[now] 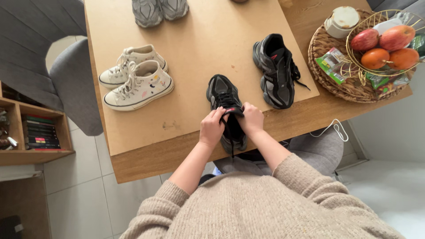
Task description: The person removes the laces from a pair of black sneakers and then re-laces them one at a time, threading the laces through the eyelets and tying them off. The shoes remain on the table throughout the process.
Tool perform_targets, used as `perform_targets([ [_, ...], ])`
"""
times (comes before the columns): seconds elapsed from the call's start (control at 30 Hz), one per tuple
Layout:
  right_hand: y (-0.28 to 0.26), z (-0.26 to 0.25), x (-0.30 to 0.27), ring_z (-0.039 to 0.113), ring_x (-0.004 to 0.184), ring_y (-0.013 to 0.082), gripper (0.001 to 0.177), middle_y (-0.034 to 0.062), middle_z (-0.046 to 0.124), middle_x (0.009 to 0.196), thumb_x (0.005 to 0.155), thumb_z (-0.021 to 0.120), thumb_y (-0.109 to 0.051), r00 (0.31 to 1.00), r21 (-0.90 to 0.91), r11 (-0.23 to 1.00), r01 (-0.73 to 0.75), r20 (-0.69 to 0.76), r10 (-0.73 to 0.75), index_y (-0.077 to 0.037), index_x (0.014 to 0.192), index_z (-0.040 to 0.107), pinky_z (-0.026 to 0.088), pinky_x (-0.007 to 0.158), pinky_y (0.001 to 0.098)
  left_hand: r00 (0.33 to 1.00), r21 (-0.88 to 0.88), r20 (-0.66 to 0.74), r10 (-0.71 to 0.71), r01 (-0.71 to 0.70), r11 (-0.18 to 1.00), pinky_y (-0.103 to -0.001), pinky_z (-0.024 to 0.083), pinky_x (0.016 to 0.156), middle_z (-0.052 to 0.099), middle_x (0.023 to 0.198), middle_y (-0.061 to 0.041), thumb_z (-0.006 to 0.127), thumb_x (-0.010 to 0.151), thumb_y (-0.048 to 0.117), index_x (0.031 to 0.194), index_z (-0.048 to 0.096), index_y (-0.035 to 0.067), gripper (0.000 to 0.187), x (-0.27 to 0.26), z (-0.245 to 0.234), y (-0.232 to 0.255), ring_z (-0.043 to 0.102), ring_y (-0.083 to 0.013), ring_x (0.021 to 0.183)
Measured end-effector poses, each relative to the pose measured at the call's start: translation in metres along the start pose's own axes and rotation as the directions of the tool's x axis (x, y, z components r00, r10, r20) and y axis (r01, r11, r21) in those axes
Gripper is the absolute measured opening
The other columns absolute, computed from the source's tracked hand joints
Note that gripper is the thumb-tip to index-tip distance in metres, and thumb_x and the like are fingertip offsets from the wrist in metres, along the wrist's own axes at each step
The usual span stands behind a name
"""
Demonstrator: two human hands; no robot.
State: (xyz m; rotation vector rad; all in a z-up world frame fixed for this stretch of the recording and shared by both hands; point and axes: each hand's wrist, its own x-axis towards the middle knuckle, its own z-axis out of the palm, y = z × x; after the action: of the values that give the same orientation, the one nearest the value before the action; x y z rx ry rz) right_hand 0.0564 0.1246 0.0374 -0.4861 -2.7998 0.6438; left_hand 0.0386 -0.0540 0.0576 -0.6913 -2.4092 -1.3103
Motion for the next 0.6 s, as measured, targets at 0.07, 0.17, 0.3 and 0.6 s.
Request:
perform_targets([
  [0.07, 0.005, 0.0, -0.001, 0.073, 0.084, 0.036, 0.027, 0.0178, 0.075, 0.087, 0.08, 0.08, -0.029, 0.998, 0.14, 0.989, -0.036, 0.048, 0.03, -0.005, 0.089, 0.073, 0.057, 0.076, 0.045, 1.0, -0.002, -0.005, -0.027, 0.027, 1.0, -0.042, 0.059, 0.084, 0.074, 0.109, -0.017, 0.072, 0.093, 0.016, 0.107, 0.073, 0.003, 0.02, 0.0, 0.003, 0.002, 0.072, -0.0351, 0.098],
  [0.17, 0.004, -0.006, -0.001, 0.075, 0.081, 0.0341, 0.026, 0.0197, 0.075, 0.085, 0.079, 0.079, -0.023, 0.995, 0.26, 0.962, -0.082, 0.067, 0.067, -0.003, 0.094, 0.075, 0.058, 0.075, 0.041, 0.998, -0.024, -0.01, -0.061, 0.06, 0.998, -0.042, 0.059, 0.083, 0.074, 0.106, -0.016, 0.072, 0.093, 0.017, 0.105, 0.072, 0.003, 0.018, 0.006, 0.005, 0.004, 0.072, -0.035, 0.096],
  [0.3, -0.007, -0.033, -0.015, 0.076, 0.079, 0.0285, 0.023, 0.015, 0.074, 0.087, 0.087, 0.074, -0.021, 0.997, 0.471, 0.881, 0.032, 0.047, -0.061, -0.004, 0.102, 0.074, 0.058, 0.072, 0.0371, 0.989, -0.06, -0.002, -0.147, 0.147, 0.987, -0.044, 0.058, 0.082, 0.075, 0.103, -0.015, 0.073, 0.092, 0.02, 0.101, 0.074, 0.005, 0.017, 0.011, -0.001, 0.005, 0.072, -0.0352, 0.095],
  [0.6, -0.037, -0.086, -0.058, 0.056, 0.107, 0.0331, 0.043, 0.014, 0.057, 0.105, 0.075, 0.09, -0.039, 0.855, -0.019, 0.993, 0.114, 0.51, -0.088, -0.01, 0.105, 0.08, 0.048, 0.09, 0.0439, 0.984, -0.092, 0.01, -0.177, 0.177, 0.98, -0.044, 0.058, 0.081, 0.075, 0.103, -0.015, 0.073, 0.093, 0.02, 0.102, 0.073, 0.005, 0.017, 0.015, -0.003, 0.005, 0.072, -0.0361, 0.094],
])
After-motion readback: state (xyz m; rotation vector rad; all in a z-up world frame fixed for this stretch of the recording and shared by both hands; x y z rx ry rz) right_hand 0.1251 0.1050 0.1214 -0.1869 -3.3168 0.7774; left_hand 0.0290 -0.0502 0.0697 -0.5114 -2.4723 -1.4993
